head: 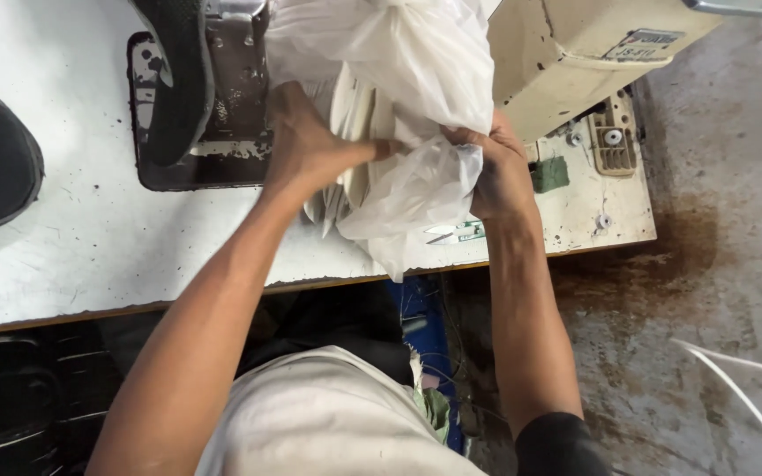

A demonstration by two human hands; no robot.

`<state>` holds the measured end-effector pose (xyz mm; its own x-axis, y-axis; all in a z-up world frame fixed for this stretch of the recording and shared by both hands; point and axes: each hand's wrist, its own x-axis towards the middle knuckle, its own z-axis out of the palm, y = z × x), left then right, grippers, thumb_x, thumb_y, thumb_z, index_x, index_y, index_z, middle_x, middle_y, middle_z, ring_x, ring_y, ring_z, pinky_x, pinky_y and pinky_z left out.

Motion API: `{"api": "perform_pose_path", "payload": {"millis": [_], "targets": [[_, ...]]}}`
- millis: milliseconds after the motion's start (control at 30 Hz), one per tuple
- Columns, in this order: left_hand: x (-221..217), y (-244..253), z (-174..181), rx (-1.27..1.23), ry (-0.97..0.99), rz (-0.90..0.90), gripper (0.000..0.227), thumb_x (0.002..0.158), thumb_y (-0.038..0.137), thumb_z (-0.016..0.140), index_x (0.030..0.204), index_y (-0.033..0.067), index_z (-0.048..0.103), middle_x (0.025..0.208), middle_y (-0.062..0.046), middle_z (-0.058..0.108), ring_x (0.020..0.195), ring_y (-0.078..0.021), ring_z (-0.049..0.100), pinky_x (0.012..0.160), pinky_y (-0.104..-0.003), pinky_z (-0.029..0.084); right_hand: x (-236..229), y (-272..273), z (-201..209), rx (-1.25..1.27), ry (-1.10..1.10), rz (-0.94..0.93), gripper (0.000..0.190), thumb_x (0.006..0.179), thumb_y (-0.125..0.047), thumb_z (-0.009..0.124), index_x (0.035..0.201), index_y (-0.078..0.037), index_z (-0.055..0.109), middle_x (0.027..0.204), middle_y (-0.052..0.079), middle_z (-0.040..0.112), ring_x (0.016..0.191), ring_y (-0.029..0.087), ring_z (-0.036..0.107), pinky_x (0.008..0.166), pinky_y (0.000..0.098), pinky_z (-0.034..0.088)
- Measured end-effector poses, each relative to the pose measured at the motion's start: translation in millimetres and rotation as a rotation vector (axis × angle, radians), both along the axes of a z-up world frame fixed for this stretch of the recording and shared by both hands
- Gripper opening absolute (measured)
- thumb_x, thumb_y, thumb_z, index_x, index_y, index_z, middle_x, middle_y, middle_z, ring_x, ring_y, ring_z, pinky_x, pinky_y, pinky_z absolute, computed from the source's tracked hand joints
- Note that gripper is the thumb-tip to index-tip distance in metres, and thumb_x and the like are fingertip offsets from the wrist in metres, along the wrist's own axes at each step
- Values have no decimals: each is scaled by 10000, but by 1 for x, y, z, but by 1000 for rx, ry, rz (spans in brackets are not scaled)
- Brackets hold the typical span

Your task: The person assembles black slipper-like footwear by inserting white insoles into the uppers. They repeatedly pick up slipper uppers from a stack, insert an insole, and place the assembled slipper onto a sewing machine table. The person also handles a plastic bag containing insoles and stacks finished slippers on the table.

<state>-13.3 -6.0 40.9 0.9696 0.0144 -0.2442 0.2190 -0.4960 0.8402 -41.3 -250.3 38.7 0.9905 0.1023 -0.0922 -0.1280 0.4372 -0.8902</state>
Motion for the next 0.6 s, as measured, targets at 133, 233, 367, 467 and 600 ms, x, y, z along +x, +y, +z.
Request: {"api": "perform_pose_path", "payload": {"millis": [133,233,367,467,600], "targets": [[12,7,-18,1,-7,-57,1513,511,577,1020,1472,-188,136,1454,-425,348,1354,-497,431,1090,-496,417,-3,4,5,-152,-154,117,333,1010,-66,764,1242,94,587,1082,154,671,922,211,667,810,353,586],[7,13,-11,63,34,-87,1119,595,499,994,1280,-193,443,1194,-376,586,1008,-455,621,863,-437,546,-36,33,37,-503,-221,61,569,889,-144,854,1324,69,555,1172,168,685,1065,246,675,932,392,579],[8,14,-20,-25,-10,-96,654,638,402,959,939,-112,687,762,-178,719,496,-256,682,561,-291,608,-91,29,-19,-1288,-270,-254,1077,723,-164,1060,1439,182,333,1352,400,493,1269,448,510,1035,518,429],[6,11,-23,-65,-40,-90,878,625,385,956,1174,-161,542,892,-226,738,615,-310,741,626,-302,635,-111,83,1,-579,383,-222,865,665,-255,886,1381,17,484,1132,193,711,937,302,725,766,441,620],[7,10,-28,-31,-49,-33,1241,576,396,1002,1364,-235,280,1115,-373,613,915,-393,720,808,-340,643,-112,80,-46,-289,246,-420,720,843,-292,875,1372,29,507,1195,135,701,1036,211,703,863,338,586]]}}
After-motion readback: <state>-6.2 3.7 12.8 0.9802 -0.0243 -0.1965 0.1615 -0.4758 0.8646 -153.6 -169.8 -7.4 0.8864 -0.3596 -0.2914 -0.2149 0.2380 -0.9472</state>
